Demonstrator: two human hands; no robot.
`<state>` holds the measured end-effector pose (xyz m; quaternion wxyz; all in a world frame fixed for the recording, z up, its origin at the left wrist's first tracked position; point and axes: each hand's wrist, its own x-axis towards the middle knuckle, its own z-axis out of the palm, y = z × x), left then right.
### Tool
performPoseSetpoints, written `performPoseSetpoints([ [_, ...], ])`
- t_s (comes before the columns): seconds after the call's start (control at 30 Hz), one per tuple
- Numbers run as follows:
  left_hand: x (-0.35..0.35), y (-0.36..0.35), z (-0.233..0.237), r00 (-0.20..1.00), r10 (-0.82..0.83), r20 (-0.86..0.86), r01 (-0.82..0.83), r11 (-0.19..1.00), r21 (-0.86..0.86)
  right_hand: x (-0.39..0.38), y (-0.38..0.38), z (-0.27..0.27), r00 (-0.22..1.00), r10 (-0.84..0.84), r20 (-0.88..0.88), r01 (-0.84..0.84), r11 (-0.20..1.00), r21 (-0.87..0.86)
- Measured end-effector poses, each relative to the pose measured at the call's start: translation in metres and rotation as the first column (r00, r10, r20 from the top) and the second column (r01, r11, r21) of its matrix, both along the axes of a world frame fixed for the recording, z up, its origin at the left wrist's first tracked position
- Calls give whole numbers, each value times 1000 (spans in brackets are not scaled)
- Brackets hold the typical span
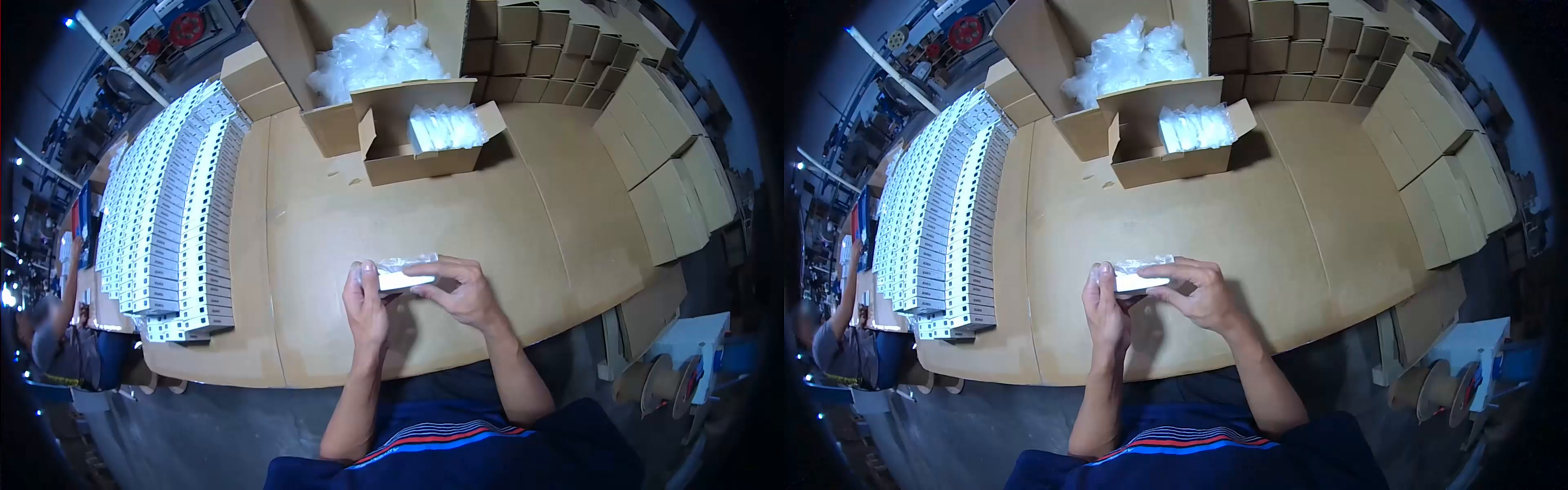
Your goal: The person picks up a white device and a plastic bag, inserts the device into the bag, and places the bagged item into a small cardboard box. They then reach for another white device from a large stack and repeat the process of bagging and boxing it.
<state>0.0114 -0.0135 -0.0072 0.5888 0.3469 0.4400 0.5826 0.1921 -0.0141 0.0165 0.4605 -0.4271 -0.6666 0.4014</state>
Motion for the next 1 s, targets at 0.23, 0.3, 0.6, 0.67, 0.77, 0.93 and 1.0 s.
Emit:
performPoseSetpoints([
  [0.23,-3,-2,26,999,-34,-26,34,999,-10,0,-1,6,999,-34,41,36,998,-61],
  [0.3,-10,-3,28,980,-121,-155,135,988,78,3,0,4,998,-47,34,49,998,-50],
  [0.6,-31,-8,18,909,-235,-345,371,835,407,13,5,13,999,32,25,-33,998,62],
  [0.67,-35,-7,19,881,-314,-355,439,822,362,12,5,11,996,56,62,-61,995,81],
  [0.77,-32,-8,20,890,-295,-348,395,880,265,9,5,16,992,59,116,-71,992,108],
  [0.93,-36,-3,19,849,-324,-417,403,908,113,5,4,28,971,-45,236,-19,964,264],
  [1.0,-34,2,20,854,-291,-432,389,907,159,9,7,31,960,6,279,-94,949,302],
])
